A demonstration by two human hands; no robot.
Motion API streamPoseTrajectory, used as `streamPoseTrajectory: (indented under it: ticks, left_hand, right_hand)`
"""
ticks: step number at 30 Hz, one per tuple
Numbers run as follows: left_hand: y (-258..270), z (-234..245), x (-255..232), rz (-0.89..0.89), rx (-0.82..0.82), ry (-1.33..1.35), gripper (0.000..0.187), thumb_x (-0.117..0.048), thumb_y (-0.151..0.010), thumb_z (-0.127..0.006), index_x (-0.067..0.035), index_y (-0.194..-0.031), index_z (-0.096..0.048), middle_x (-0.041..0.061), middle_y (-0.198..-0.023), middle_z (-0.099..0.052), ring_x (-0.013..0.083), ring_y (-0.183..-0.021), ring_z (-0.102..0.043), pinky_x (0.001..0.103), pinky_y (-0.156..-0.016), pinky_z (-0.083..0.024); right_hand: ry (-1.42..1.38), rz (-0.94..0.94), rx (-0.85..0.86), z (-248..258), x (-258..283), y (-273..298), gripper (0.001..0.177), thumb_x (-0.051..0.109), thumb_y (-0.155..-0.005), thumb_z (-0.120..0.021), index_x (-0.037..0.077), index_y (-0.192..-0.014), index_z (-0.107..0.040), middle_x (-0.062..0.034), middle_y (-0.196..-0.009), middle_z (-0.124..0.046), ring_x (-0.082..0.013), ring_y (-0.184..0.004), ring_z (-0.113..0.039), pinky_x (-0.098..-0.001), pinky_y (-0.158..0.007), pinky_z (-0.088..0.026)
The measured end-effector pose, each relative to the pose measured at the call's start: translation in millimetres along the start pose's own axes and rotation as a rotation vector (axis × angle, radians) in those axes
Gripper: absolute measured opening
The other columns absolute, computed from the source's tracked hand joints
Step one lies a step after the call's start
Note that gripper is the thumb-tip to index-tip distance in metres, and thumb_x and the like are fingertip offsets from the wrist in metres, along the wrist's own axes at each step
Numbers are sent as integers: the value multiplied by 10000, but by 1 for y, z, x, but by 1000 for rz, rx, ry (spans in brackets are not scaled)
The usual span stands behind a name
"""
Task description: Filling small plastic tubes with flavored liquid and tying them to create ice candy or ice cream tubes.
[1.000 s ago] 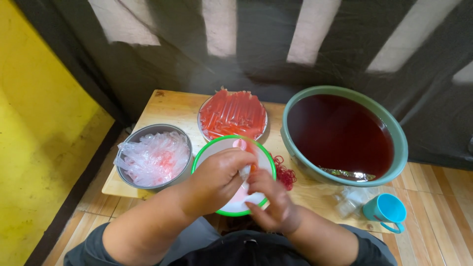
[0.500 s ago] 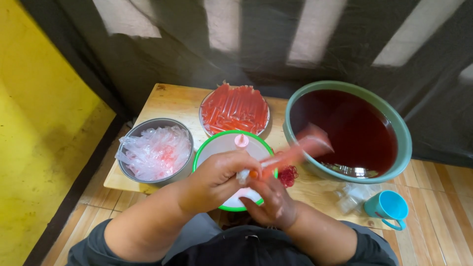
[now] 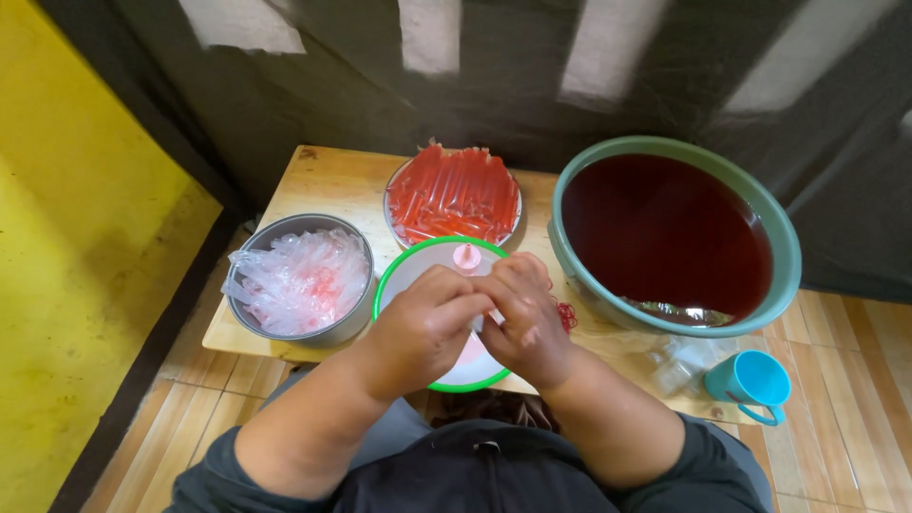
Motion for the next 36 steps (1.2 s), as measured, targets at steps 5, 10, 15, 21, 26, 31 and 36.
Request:
streamPoseTrajectory:
  ticks: [5,10,15,21,26,31,36]
  left_hand:
    - [3,10,-11,-49,-119,-148,134,-15,-913,-580,-72,-972,-686,49,-860,-531,242,-800,-608,312,-748,-571]
    - [9,17,-21,-58,-226,-253,113,-13,-946,-581,-65,-948,-682,58,-832,-534,254,-766,-602,327,-769,-579]
    - [16,18,-27,-121,-339,-290,148,36,-918,-571,-41,-931,-696,99,-832,-570,298,-765,-630,379,-763,-602]
    - [16,24,-33,-113,-378,-316,129,-11,-947,-572,-64,-954,-689,81,-865,-586,284,-805,-633,383,-766,-586]
    - [41,22,14,86,-290,-128,53,-54,-933,-636,-100,-930,-662,28,-838,-573,269,-861,-604,444,-909,-475]
    - [60,0,51,502,-115,322,50,-60,-913,-674,-67,-961,-664,83,-882,-648,307,-915,-649,437,-892,-503]
    - [85,-51,76,787,53,969,93,-56,-941,-665,-65,-993,-588,149,-1257,-624,233,-1115,-624,430,-1049,-469]
  right_hand:
    - [-133,-105,18,-7,2,-9,145,17,-864,-667,146,-923,-701,-7,-735,-511,-248,-834,-582,-407,-933,-433]
    - [-190,-150,47,-13,3,-9,147,4,-880,-680,144,-919,-700,-14,-746,-553,-237,-853,-604,-400,-982,-433]
    - [17,-57,-19,-5,17,-13,144,3,-850,-682,124,-922,-714,-19,-704,-549,-233,-899,-619,-450,-1070,-400]
    - [22,-54,-16,-3,18,-8,125,-1,-858,-677,100,-928,-701,-19,-728,-567,-242,-909,-619,-490,-1080,-403]
    - [-101,-124,1,1,11,-6,45,90,-925,-740,97,-905,-700,-4,-678,-545,-233,-880,-608,-473,-1094,-376]
    - [-187,-172,41,0,6,-2,49,67,-912,-736,86,-925,-693,-6,-698,-547,-237,-900,-612,-484,-1120,-355]
    - [-219,-158,148,-7,16,-4,92,74,-940,-700,141,-1001,-688,-1,-779,-566,-209,-955,-622,-473,-1160,-309]
Point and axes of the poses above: each hand's wrist, its own y-axis away from the middle knuckle, its own z-axis out of the back of the hand, x = y × z, the point moved 10 cm from there along -y, towards the middle knuckle
